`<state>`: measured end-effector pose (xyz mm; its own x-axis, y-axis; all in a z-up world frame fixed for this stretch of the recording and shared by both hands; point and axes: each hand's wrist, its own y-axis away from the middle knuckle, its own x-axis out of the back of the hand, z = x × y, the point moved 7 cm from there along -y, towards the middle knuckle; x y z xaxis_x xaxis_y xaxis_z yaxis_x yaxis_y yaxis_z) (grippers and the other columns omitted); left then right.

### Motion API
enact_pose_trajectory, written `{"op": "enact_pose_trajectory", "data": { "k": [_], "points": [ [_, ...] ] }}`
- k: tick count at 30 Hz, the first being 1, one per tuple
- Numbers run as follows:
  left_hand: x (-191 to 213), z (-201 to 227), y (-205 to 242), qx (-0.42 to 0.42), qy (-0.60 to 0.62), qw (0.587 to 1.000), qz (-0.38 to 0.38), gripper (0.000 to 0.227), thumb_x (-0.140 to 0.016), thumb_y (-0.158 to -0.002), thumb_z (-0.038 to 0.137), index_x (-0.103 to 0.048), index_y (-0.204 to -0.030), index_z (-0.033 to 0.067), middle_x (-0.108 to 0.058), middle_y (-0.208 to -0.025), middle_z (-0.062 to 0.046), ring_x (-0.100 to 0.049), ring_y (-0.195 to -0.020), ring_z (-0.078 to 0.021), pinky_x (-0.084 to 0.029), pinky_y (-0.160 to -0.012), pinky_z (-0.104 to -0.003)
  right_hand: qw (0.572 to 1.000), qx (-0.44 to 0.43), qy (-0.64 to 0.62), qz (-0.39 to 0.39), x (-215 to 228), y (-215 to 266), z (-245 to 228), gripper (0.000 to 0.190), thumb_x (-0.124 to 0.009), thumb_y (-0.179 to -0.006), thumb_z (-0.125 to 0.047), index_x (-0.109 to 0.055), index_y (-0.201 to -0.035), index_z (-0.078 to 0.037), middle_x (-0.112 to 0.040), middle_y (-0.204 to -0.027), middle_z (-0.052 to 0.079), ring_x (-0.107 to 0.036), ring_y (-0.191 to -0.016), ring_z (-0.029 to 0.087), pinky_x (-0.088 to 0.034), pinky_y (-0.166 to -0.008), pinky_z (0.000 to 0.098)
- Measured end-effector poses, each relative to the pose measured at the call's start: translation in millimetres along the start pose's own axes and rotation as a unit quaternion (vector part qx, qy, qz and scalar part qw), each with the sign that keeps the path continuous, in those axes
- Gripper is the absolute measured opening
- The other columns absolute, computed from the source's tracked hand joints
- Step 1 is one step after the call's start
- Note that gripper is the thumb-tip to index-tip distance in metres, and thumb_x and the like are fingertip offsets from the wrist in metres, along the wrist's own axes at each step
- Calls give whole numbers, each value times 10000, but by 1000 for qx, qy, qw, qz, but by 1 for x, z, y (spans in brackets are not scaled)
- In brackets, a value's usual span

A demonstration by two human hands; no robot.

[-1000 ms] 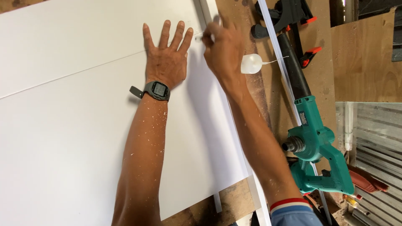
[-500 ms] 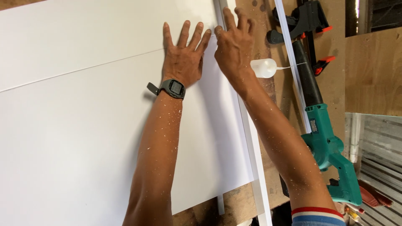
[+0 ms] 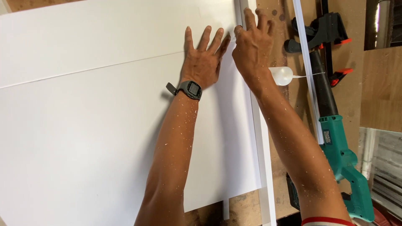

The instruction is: Applying glue and trimming laminate on a wooden panel.

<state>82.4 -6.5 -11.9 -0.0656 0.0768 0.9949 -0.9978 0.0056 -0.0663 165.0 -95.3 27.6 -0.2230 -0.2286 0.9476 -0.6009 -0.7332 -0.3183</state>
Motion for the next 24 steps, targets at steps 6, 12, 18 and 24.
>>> {"op": "enact_pose_trajectory", "data": {
  "k": [6, 12, 18, 24],
  "points": [
    [4, -2, 0, 5, 4, 1000, -7, 685, -587, -943, 289, -342, -1582, 250, -363, -1604, -37, -279, -1483, -314, -86, -1167, -749, 1000, 1, -15, 3, -1, 10, -6, 173, -733, -802, 50, -787, -952, -17, -628, -1395, 202, -467, -1357, 385, -352, -1075, 520],
    [4, 1, 0, -6, 25, 1000, 6, 626, -553, -981, 267, -367, -1577, 211, -365, -1621, -41, -279, -1495, -315, -77, -1175, -745, 957, -200, -210, 16, 105, 63, -32, 76, -798, -806, -29, -723, -815, -20, -706, -1294, 180, -586, -1190, 333, -436, -1036, 450],
    [-2, 1, 2, -7, 30, 999, 36, 575, -528, -996, 266, -388, -1552, 234, -393, -1609, -28, -308, -1484, -308, -90, -1184, -739, 787, -392, -471, 69, 121, 206, -82, 83, -686, -942, -53, -722, -1012, -28, -749, -1140, 116, -703, -935, 156, -567, -766, 280],
    [10, 3, 3, -16, -7, 999, 36, 606, -565, -992, 279, -400, -1572, 215, -414, -1610, -51, -342, -1480, -326, -113, -1166, -747, 767, -529, -346, 114, 113, 301, -7, 69, -702, -984, -56, -748, -1012, -12, -733, -882, 116, -618, -718, 169, -462, -608, 295]
  ]
}}
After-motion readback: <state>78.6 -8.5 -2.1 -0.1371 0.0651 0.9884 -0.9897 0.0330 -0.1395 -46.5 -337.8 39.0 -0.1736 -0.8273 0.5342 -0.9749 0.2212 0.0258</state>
